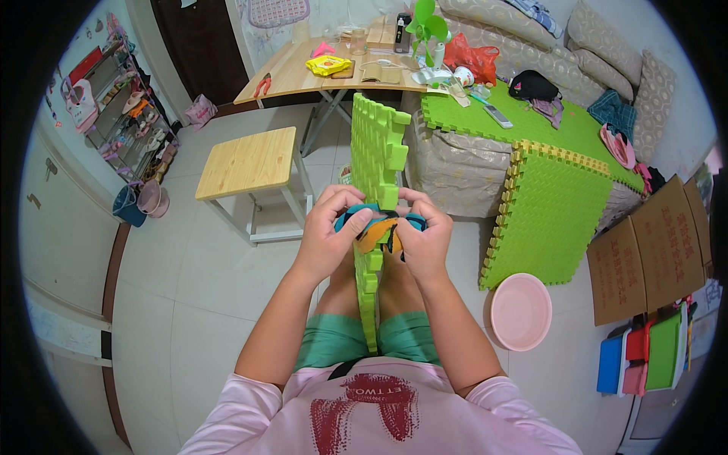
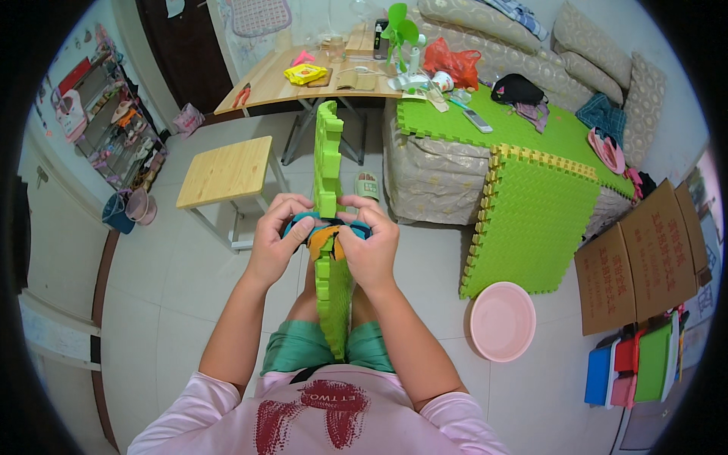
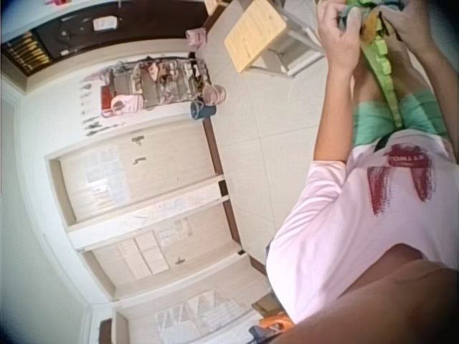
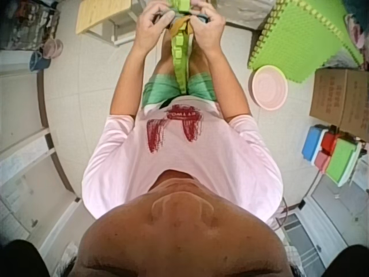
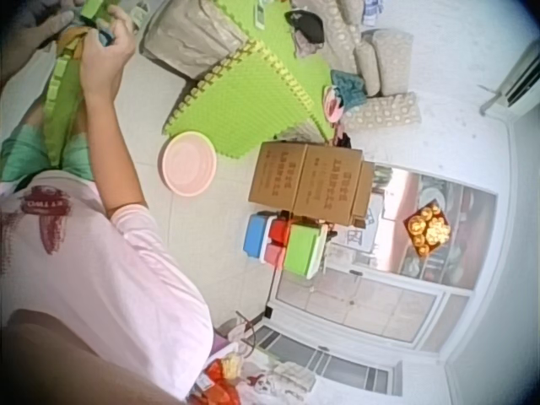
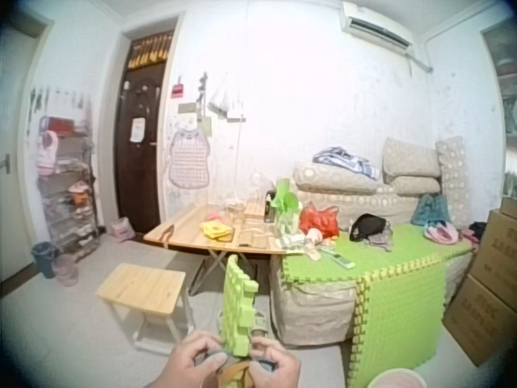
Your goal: The person sits on the floor and attaches a patterned fabric strip to the serrated edge of a green foam mat by hand.
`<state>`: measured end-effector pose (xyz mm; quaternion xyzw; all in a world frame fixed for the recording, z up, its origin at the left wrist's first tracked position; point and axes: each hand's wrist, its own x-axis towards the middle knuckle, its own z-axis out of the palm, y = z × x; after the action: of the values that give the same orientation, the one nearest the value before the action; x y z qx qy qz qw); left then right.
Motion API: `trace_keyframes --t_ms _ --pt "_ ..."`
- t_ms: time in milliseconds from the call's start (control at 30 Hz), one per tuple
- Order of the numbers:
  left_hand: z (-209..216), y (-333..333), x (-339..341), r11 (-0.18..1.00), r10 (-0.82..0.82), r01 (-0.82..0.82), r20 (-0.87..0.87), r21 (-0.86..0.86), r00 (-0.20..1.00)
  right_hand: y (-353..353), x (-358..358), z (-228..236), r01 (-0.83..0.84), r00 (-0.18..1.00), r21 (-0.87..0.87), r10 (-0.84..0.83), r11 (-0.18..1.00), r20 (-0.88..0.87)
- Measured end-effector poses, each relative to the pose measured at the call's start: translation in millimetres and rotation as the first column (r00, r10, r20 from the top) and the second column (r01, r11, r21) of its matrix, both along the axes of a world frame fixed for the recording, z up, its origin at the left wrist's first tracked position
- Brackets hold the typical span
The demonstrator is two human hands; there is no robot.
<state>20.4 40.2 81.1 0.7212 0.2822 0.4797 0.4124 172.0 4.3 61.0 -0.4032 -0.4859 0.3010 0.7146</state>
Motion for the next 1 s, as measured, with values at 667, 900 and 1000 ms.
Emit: trace_keyframes --t_ms 667,900,1000 --pt "-9 -11 3 0.963 -0.131 0.175 0.213 -0.204 0.968 -12 23 -3 -0.275 0.927 -0.038 0.254 0.961 -0.276" --pt "-1 -14 6 0.983 -0.084 0.091 0.050 -0.157 0.995 -17 22 -8 -0.272 0.922 -0.035 0.250 0.962 -0.295" --pt "-10 -10 2 0.989 -0.083 0.095 0.104 -0.115 0.991 -17 17 -3 -0.337 0.889 -0.026 0.309 0.941 -0.338"
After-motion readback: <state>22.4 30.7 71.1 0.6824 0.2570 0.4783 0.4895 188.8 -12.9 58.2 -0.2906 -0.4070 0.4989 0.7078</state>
